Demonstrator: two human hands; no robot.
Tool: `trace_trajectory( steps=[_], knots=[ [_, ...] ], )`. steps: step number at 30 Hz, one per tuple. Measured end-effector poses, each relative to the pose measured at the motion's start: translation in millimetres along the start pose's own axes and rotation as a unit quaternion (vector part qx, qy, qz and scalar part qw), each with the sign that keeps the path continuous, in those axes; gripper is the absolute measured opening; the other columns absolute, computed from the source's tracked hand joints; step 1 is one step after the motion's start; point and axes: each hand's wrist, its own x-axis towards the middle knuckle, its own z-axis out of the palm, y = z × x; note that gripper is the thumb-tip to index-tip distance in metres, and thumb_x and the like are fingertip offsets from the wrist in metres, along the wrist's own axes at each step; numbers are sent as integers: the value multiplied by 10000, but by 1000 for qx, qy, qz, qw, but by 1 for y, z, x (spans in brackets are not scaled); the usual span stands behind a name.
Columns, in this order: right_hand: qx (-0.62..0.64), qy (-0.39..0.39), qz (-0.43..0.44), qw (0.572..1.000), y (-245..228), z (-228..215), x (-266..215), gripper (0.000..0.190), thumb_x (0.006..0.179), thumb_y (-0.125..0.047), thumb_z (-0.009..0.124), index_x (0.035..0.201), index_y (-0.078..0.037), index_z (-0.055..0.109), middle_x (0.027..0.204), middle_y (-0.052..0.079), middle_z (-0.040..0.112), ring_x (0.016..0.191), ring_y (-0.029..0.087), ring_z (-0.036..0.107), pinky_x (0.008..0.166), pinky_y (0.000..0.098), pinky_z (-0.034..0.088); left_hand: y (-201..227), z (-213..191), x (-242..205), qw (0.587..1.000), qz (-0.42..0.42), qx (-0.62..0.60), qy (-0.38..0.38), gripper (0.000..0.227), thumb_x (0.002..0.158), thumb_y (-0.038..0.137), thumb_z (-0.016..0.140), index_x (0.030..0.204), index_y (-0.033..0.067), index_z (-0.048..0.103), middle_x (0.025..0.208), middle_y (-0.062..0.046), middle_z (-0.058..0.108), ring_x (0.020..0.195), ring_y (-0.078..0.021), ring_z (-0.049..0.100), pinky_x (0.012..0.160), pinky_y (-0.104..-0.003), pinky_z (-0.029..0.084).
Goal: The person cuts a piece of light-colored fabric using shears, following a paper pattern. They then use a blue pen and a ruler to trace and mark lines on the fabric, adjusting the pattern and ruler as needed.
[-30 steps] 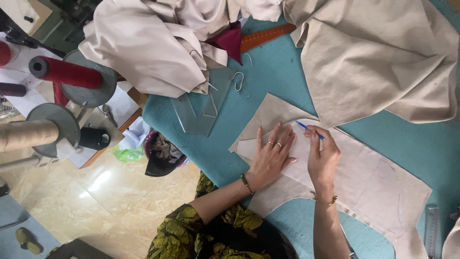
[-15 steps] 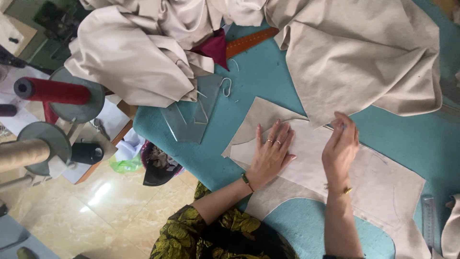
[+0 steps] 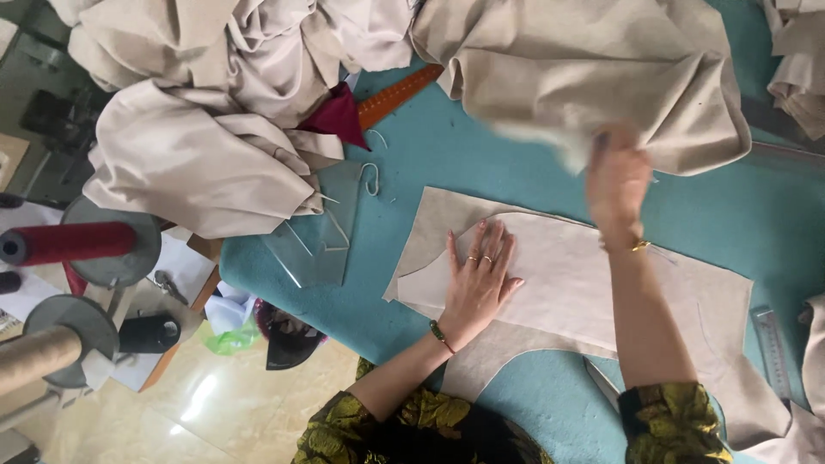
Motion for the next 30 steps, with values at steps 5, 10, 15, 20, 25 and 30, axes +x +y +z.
trace_trajectory(
  steps=[5, 10, 15, 20, 25, 30],
  knots=[
    [-102, 162, -302, 934, -38, -27, -5, 253, 1153, -49, 397, 1133, 97, 602, 1065, 254, 565, 1010, 387, 462, 904, 493, 355, 1, 1, 3, 999, 7, 17, 31, 758, 960, 544, 606, 1548, 104, 420, 1679, -132, 276, 1566, -325, 228, 1207, -736, 198],
    [25, 42, -182, 982, -54, -8, -73, 196, 1105, -54, 519, 1063, -74, 710, 1067, 118, 575, 1049, 341, 587, 995, 420, 416, 8, 10, 9, 1000, 7, 1, 22, 718, 935, 519, 596, 1524, 131, 462, 1630, -144, 393, 1560, -334, 264, 1214, -735, 141],
    [64, -28, -143, 987, -57, 5, -102, 194, 1110, -90, 537, 1080, -83, 728, 893, 141, 681, 830, 327, 659, 844, 422, 504, 14, 12, 13, 999, 32, -5, 22, 717, 945, 508, 592, 1530, 117, 454, 1628, -169, 394, 1546, -339, 313, 1219, -716, 173],
    [64, -48, -182, 980, -47, 13, -108, 185, 1093, -92, 550, 1052, -78, 731, 958, 117, 723, 880, 366, 685, 824, 423, 509, 16, 13, 16, 999, 19, 32, -10, 753, 966, 545, 566, 1578, 145, 387, 1673, -132, 323, 1580, -312, 230, 1247, -678, 142],
    [60, -48, -193, 978, -52, 11, -112, 165, 1084, -66, 569, 1048, -61, 729, 963, 131, 719, 895, 382, 683, 845, 439, 510, 14, 13, 17, 999, 19, 32, -2, 745, 951, 534, 583, 1561, 143, 410, 1660, -127, 348, 1572, -315, 252, 1254, -662, 166],
    [59, -55, -197, 977, -39, 13, -113, 160, 1084, -54, 566, 1053, -53, 723, 971, 144, 716, 913, 405, 677, 861, 462, 506, 14, 16, 17, 999, 20, 35, 8, 750, 943, 534, 587, 1562, 146, 415, 1649, -117, 370, 1567, -315, 266, 1251, -657, 172]
  ],
)
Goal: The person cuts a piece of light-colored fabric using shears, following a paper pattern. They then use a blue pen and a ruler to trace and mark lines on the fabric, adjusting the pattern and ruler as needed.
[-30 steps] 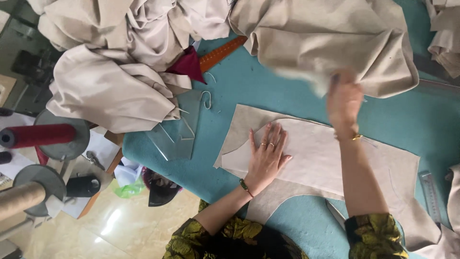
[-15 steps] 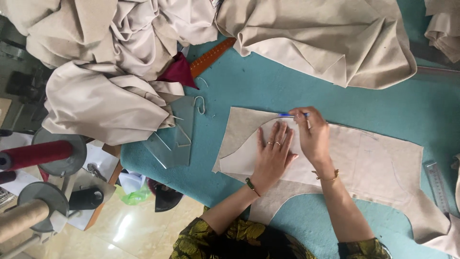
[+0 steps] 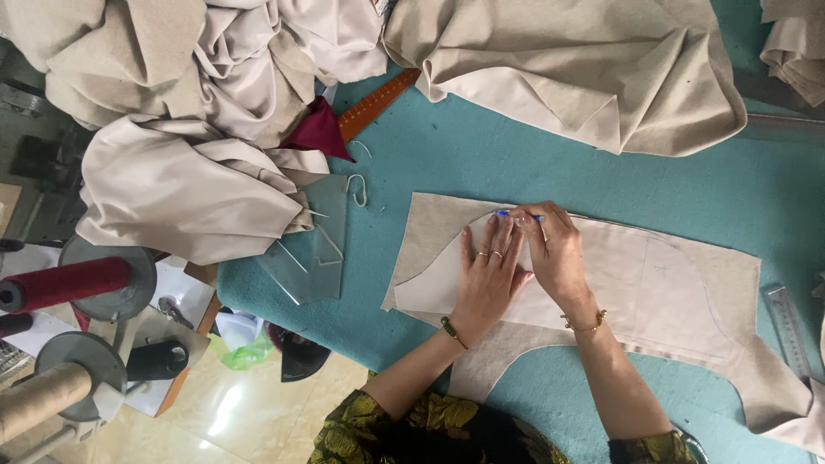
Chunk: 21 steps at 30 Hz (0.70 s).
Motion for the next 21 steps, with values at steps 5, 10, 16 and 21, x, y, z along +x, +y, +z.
trace_trajectory(
  steps=[5, 10, 16, 21],
  knots=[
    [-58, 12, -5, 998, 3, -17, -3, 139, 1070, -15, 584, 1055, -68, 712, 966, 115, 712, 913, 373, 672, 869, 458, 488, -1, 5, -2, 1000, 2, -2, 12, 741, 949, 556, 558, 1553, 147, 428, 1628, -112, 404, 1557, -305, 293, 1247, -661, 181],
    [-71, 41, 19, 996, 6, -32, -10, 146, 1109, -62, 576, 1075, -79, 718, 922, 114, 687, 852, 368, 652, 830, 441, 501, 4, 6, 2, 1000, 8, -6, 16, 749, 940, 546, 573, 1550, 136, 430, 1645, -121, 381, 1560, -329, 288, 1237, -683, 188],
    [-51, 48, 23, 997, 2, -24, -9, 142, 1099, -68, 582, 1076, -86, 720, 887, 113, 671, 819, 361, 653, 798, 436, 512, 10, 10, 8, 1000, 16, -6, 11, 734, 947, 543, 572, 1546, 141, 442, 1644, -107, 388, 1560, -341, 290, 1231, -700, 189],
    [-71, 59, 10, 996, 5, -28, -10, 147, 1095, -58, 590, 1060, -98, 727, 880, 96, 678, 819, 358, 661, 800, 431, 522, 9, 11, 9, 1000, 24, -9, 15, 733, 949, 539, 575, 1545, 137, 439, 1644, -109, 390, 1555, -342, 301, 1224, -706, 201]
  ],
)
